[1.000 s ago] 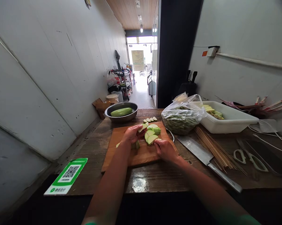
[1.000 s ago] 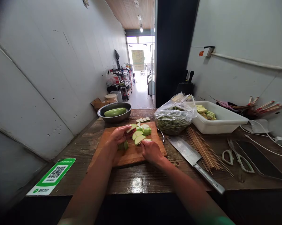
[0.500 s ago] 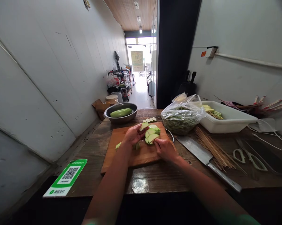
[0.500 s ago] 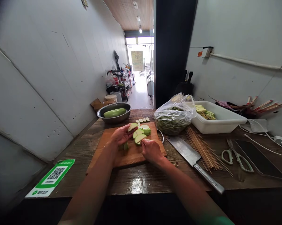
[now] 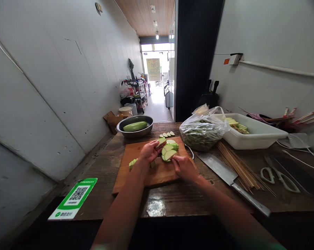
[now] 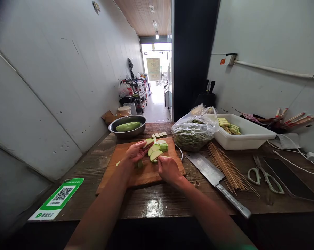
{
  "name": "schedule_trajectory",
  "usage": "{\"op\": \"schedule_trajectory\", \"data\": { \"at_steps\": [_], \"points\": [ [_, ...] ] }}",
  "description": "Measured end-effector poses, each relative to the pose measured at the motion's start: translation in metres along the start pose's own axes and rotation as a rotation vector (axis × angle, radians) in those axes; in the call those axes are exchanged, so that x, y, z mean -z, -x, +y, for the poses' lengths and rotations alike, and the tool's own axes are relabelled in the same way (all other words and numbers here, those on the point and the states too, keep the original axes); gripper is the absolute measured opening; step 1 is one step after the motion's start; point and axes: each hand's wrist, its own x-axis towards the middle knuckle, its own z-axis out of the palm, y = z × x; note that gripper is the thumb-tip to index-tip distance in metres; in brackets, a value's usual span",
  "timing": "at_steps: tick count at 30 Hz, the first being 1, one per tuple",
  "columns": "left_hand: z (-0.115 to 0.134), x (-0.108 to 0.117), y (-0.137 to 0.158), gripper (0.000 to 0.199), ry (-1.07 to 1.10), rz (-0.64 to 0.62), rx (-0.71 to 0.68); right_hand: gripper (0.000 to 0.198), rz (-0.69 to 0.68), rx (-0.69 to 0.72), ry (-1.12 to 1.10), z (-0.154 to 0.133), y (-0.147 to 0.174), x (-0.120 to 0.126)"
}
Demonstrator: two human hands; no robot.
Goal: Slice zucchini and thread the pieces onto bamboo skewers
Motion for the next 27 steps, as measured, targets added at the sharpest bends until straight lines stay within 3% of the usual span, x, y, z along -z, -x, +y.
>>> {"op": "schedule_trajectory", "data": {
  "at_steps": [27],
  "points": [
    [-0.005, -0.005, 0.004, 0.016, 0.077, 0.030, -0.079, 0.025, -0.033, -0.086, -0.147, -0.007, 0.000, 0.009]
  ]
}}
